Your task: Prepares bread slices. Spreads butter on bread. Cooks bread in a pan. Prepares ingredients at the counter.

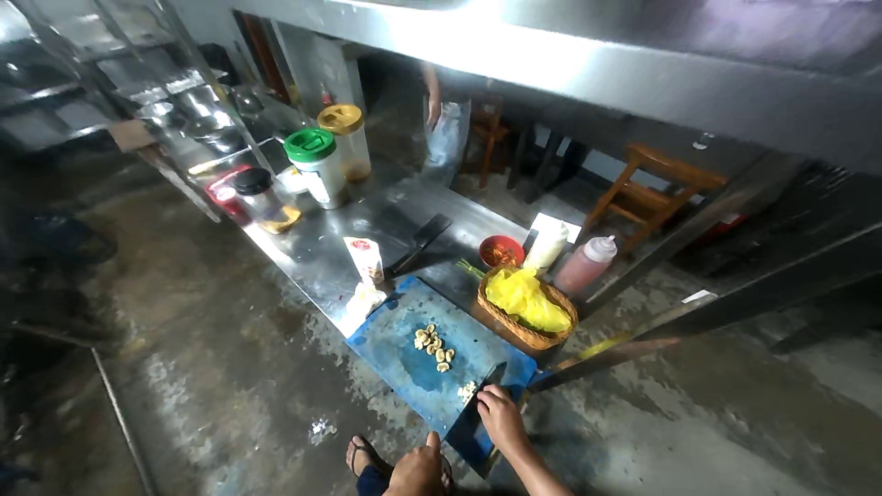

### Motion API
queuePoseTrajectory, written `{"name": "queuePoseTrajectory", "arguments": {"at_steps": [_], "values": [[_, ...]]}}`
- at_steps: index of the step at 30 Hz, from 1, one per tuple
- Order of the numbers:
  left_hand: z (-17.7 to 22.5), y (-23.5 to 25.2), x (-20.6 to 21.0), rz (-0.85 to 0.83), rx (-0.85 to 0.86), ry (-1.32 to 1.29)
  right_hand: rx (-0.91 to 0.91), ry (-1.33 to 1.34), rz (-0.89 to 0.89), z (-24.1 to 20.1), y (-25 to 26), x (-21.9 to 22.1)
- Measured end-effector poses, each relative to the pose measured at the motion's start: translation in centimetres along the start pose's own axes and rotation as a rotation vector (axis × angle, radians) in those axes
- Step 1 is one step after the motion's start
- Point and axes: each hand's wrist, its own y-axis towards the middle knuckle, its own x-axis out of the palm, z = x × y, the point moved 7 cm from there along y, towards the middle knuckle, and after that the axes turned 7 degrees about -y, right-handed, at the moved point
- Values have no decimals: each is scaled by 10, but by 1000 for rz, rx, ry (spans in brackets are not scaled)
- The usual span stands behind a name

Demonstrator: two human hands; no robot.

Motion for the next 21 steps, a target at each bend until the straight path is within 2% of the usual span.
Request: {"name": "queuePoseTrajectory", "arguments": {"at_steps": [3,6,8,11,13,21], "values": [[4,-3,-6,16,-18,40,-2,9,-20,1,-1,-7],[3,-12,-16,76,13,83,27,55,146,-1,-7,-32],[-1,-11,-18,146,46,90,-30,39,179,-10,-10,-45],[-8,-7,-18,237,88,81,-173,-80,-37,-29,-6,-35],[-12,-4,-17,292,122,84,-201,-137,-164,-37,1,-24],[-34,-15,-16,415,239,107,-227,-177,-432,-51,28,-9]]}}
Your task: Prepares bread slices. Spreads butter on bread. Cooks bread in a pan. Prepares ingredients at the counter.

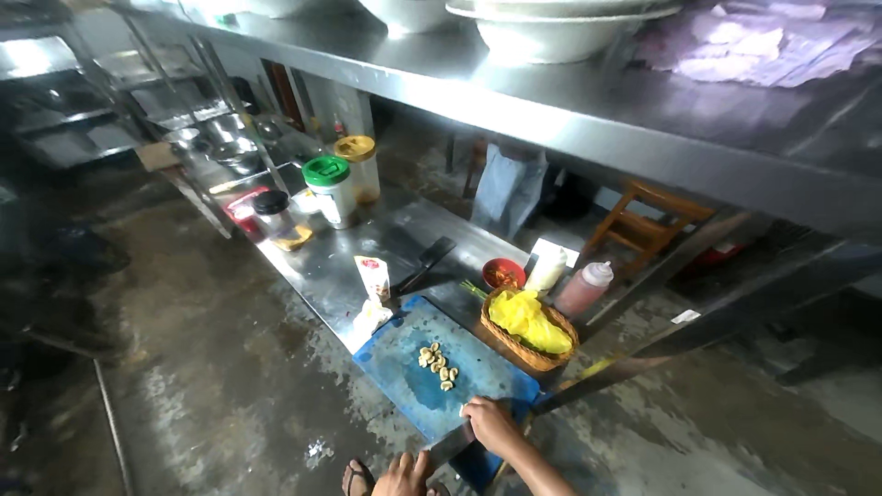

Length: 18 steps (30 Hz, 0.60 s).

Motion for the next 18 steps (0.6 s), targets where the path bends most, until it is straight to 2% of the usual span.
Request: {"name": "queuePoseTrajectory", "arguments": {"at_steps": [3,7,9,11,13,15,18], "values": [[-9,-11,-4,26,-30,-72,19,94,162,4,0,-26],[-15,-16,-16,-71,-156,-272,234,195,388,28,-12,-67],[-14,-8,-19,-109,-177,-364,279,211,316,39,-7,-56],[-11,2,-21,-157,-180,-405,209,201,133,36,1,-27],[-6,12,-23,-199,-174,-388,126,160,34,25,3,-2],[1,16,-26,-222,-166,-341,115,114,38,14,-1,10],[11,11,-36,-259,-179,-239,190,96,169,7,-6,14]]}}
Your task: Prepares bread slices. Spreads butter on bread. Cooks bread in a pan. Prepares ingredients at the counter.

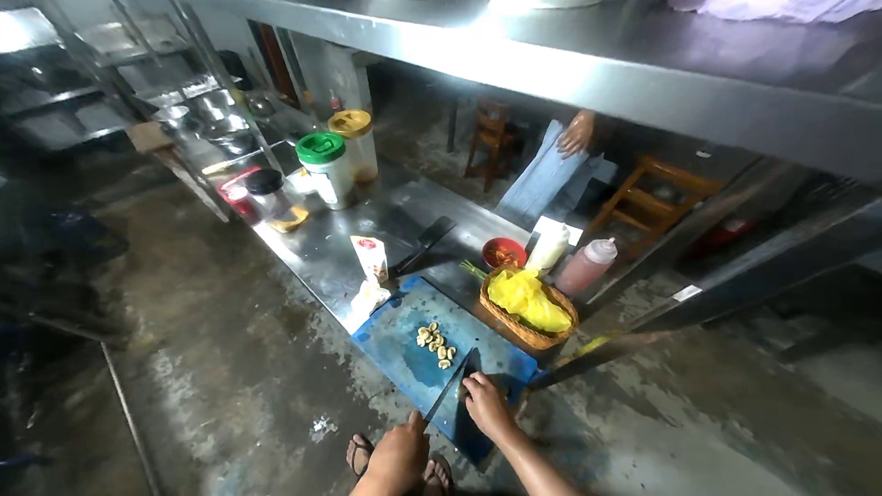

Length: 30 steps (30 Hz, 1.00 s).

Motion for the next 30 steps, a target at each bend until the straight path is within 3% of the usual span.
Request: {"name": "queuePoseTrajectory", "arguments": {"at_steps": [3,7,13,20,23,27,30], "values": [[9,-18,-5,-36,-63,83,90,23,99,-3,-1,2],[12,-31,2,-75,-165,138,153,40,70,-5,-3,5],[-6,13,47,-41,-132,85,99,44,19,-3,-3,3],[27,-4,-13,-52,-125,188,170,48,-25,-3,0,-7],[10,-9,-14,-92,-141,200,216,44,-43,-6,-1,-4],[-33,22,20,-48,-113,150,194,43,-17,-7,2,4],[-27,39,22,-16,-117,166,161,36,-27,-6,5,5]]}}
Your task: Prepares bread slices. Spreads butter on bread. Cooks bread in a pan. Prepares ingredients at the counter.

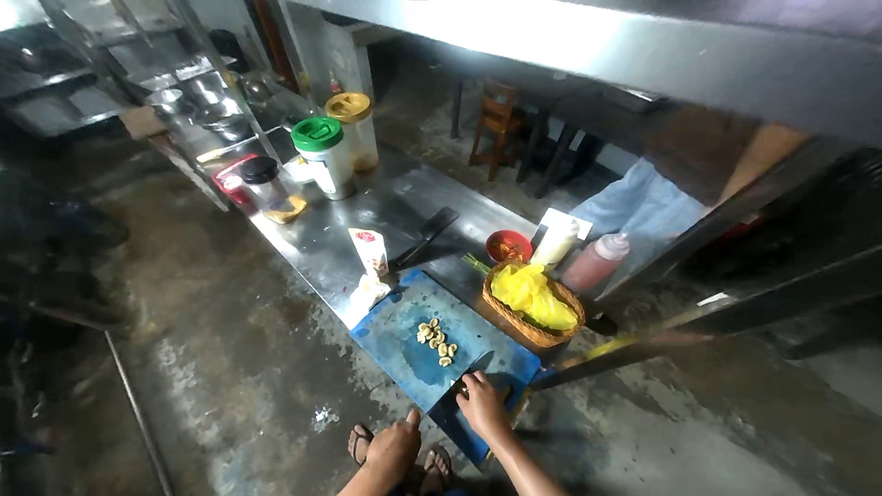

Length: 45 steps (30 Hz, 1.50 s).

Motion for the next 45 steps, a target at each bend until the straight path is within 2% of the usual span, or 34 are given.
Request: {"name": "queuePoseTrajectory", "arguments": {"at_steps": [4,8,13,16,20,23,27,29,33,36,39,45], "values": [[34,-21,-28,-47,4,-2,-9,16,-41,1,-2,-10],[40,-52,-25,-122,7,-31,-57,45,89,8,-7,-10],[25,-20,21,-93,-49,-87,-96,37,134,8,-7,-5],[37,-12,7,-98,-32,-86,-91,33,111,8,-4,-8],[51,-37,-23,-135,15,-65,-56,37,118,10,-2,-10],[45,-45,-12,-154,10,-85,-48,40,131,11,-4,-10],[32,-15,26,-93,-18,-150,-61,40,31,12,-3,-7],[36,-11,18,-96,-34,-134,-52,44,1,10,-3,-8],[55,-33,-9,-163,20,-118,-5,69,60,11,-9,-12],[52,-33,6,-159,14,-164,20,76,95,13,-10,-16],[39,-17,34,-98,-16,-172,75,67,151,22,-4,-36],[37,-10,36,-122,-15,-156,233,86,377,44,46,-133]]}}
